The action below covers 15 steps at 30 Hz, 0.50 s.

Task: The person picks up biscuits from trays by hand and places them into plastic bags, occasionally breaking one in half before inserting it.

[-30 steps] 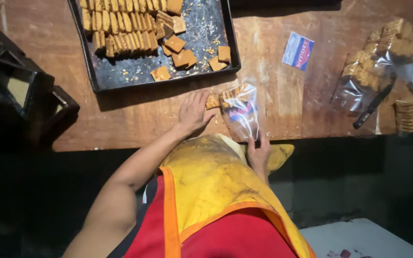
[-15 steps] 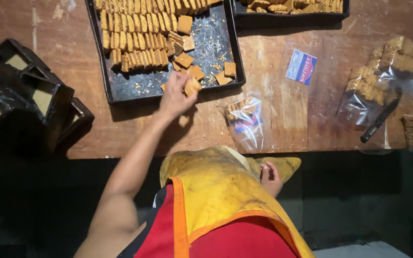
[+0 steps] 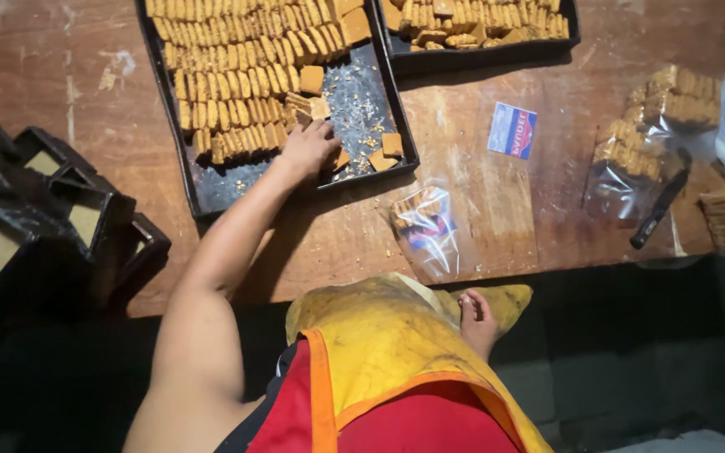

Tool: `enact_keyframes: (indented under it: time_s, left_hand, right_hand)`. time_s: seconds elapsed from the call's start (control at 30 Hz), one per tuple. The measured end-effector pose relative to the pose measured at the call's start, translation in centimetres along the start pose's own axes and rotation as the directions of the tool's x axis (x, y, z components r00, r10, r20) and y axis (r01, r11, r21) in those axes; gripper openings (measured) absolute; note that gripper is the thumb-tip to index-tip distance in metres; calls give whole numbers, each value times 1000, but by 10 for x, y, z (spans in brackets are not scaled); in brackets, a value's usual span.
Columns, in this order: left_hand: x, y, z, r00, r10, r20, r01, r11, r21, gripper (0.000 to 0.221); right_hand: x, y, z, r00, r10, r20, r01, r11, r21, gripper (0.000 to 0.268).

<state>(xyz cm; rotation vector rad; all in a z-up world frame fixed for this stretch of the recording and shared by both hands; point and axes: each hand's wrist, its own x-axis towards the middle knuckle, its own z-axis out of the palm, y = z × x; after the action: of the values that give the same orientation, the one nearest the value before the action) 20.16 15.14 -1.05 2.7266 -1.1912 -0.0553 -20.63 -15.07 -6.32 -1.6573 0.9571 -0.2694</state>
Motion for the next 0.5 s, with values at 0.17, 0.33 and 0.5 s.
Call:
enact_keyframes:
  time_s: [0.17,0.33,0.5]
  left_hand:
    - [24,-32,3,956,-11,293,47,992,-116,51]
    - [20,-38,-20,983,136,125,-114,979,-166,52]
    - [14,-27,-26,933,350,81,-340,933,-118,54]
  right_hand:
    - [-3,2,-6,999,-43,2,43,999,20,25]
    - [0,5,-2,999,-34,-30,34,999,3,24]
    - [1,3,0,997,-61,-40,60,997,-43,23]
